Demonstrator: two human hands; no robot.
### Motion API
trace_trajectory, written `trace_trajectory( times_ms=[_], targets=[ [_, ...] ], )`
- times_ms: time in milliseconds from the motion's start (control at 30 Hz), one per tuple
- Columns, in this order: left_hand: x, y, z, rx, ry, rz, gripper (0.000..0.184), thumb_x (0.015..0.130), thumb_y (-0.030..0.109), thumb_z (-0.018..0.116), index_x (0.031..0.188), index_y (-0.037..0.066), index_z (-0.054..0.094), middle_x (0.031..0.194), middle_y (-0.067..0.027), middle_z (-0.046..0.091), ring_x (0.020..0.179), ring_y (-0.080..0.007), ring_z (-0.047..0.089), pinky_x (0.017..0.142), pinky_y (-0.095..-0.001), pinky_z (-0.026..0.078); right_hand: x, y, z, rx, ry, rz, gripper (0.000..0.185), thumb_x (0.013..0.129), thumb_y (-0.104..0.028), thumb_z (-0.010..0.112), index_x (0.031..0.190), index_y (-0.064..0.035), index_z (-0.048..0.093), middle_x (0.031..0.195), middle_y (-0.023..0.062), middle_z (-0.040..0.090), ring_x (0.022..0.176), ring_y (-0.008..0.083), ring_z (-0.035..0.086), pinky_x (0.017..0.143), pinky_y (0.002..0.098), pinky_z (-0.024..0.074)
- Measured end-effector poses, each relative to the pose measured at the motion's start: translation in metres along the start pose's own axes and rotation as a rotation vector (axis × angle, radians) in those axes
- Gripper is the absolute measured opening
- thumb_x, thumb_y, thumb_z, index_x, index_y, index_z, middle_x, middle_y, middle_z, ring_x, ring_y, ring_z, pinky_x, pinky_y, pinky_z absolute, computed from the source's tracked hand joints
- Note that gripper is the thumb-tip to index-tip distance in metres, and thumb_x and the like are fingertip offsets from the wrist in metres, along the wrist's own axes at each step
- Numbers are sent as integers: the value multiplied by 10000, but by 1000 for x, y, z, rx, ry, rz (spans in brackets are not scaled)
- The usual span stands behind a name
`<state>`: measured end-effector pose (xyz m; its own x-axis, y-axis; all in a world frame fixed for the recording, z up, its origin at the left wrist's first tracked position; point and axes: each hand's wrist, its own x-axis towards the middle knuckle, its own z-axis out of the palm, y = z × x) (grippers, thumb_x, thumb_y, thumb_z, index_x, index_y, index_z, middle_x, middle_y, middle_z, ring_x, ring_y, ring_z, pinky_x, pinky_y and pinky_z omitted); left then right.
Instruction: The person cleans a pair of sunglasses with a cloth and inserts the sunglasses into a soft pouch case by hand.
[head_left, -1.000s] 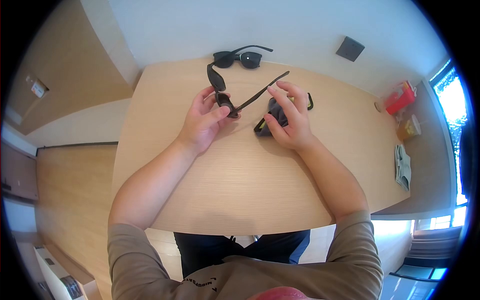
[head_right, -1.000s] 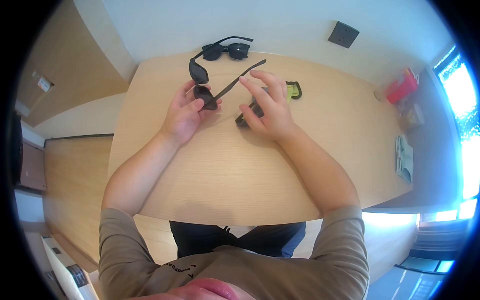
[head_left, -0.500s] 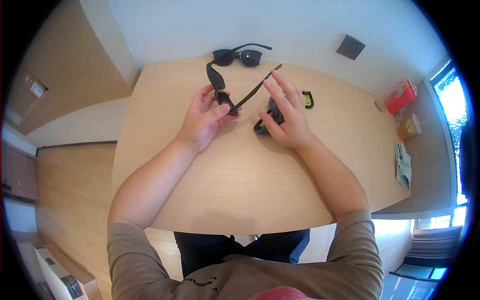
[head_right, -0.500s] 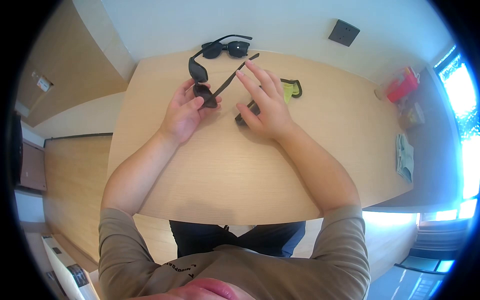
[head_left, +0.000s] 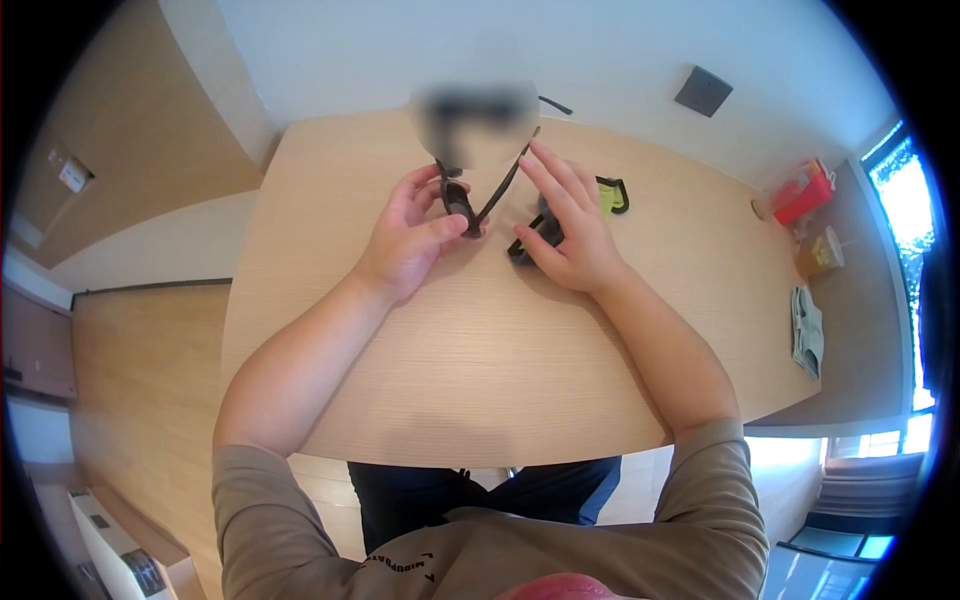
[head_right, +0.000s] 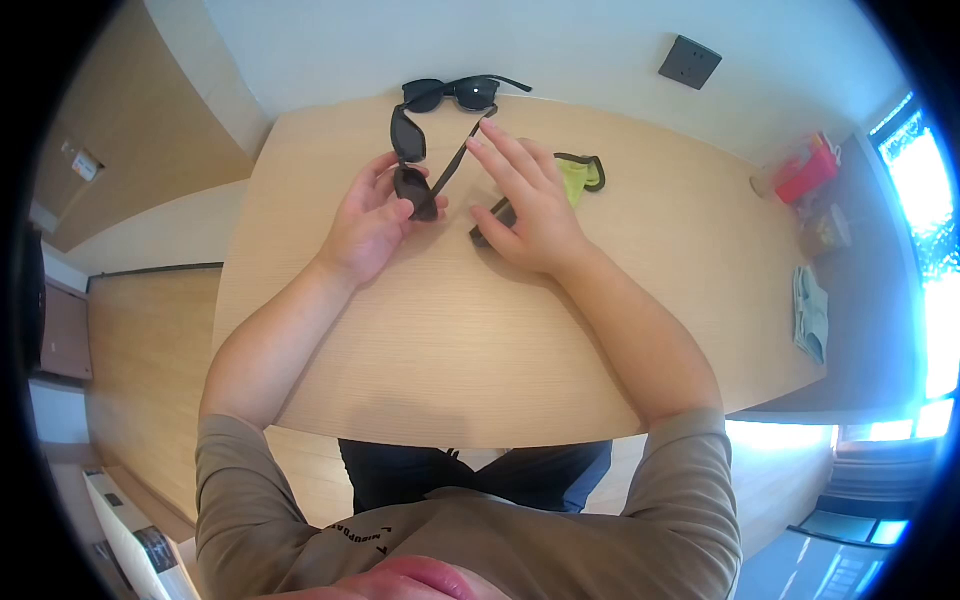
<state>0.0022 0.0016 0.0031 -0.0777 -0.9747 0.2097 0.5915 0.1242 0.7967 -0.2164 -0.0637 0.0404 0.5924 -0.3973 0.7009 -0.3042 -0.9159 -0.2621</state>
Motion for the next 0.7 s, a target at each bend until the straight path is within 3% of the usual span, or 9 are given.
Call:
trace_trajectory(
  times_ms=[267,700],
  targets=[
    [-1,-2,-2,88,-164,-27,767,794,116,743,1421,67,304,1285,-119,470,1104,-337,584,967,-476,481,-1,1,0,83,-85,-13,651,718,-87,711,1334,-109,499,1439,99,444,1139,362,477,981,440,399],
    [-3,6,6,178,-216,-42,848,740,159,755,1440,39,290,1313,-132,453,1101,-314,596,970,-429,476,-1,3,1,102,-147,-43,675,701,-104,714,1336,-118,485,1457,103,424,1147,356,482,994,451,377]
  ],
)
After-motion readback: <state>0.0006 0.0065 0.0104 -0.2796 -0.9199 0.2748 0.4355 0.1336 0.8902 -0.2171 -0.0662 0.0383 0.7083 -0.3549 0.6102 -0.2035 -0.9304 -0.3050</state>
